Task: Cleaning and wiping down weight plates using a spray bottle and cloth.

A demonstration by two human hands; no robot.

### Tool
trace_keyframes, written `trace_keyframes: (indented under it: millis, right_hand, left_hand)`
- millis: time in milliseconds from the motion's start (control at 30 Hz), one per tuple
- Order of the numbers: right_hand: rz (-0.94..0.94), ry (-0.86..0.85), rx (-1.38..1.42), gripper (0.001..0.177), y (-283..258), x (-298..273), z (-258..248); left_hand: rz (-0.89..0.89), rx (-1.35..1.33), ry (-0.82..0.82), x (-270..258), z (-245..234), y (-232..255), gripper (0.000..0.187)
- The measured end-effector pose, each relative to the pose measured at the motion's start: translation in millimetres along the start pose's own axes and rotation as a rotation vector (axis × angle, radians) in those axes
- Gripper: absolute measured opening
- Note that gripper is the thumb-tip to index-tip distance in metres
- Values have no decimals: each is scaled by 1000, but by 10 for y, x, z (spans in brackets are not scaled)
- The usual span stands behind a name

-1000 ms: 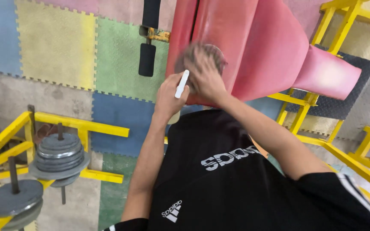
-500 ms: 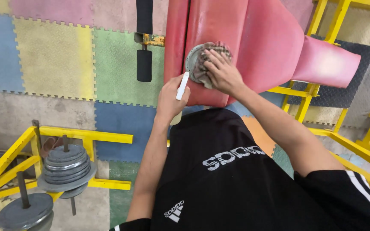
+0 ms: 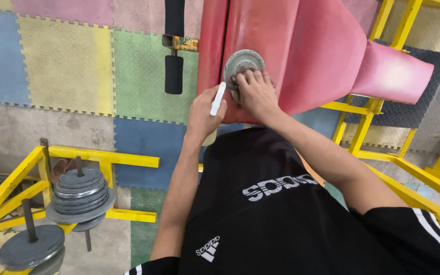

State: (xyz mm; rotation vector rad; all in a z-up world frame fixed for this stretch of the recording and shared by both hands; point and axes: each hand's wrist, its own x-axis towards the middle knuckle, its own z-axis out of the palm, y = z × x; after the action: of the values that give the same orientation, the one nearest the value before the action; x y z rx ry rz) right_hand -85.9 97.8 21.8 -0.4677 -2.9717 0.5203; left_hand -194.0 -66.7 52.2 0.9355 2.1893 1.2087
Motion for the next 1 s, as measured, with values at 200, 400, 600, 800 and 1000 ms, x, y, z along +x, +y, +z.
trace_keyframes:
  millis: [200,400,600,800,1000]
  right_hand:
    - [472,-109,273,29,137,275,543]
    - [164,-226,337,32,489,32,-44]
    - [-201,-180,-4,37,651,280,-26]
    - [-214,-54,84,49,106,225,404]
    - [-395,-231,42,53,407,478,510]
  left_hand:
    - [30,-1,29,-53,-74,15,38]
    - [-6,-31,32,-59,-77,38,38]
    - [-13,-49,41,-52,-108,114,39]
    - [-47,-29,45,-146,-86,11,37]
    - [-60,-45,63,-210,-88,-48,37]
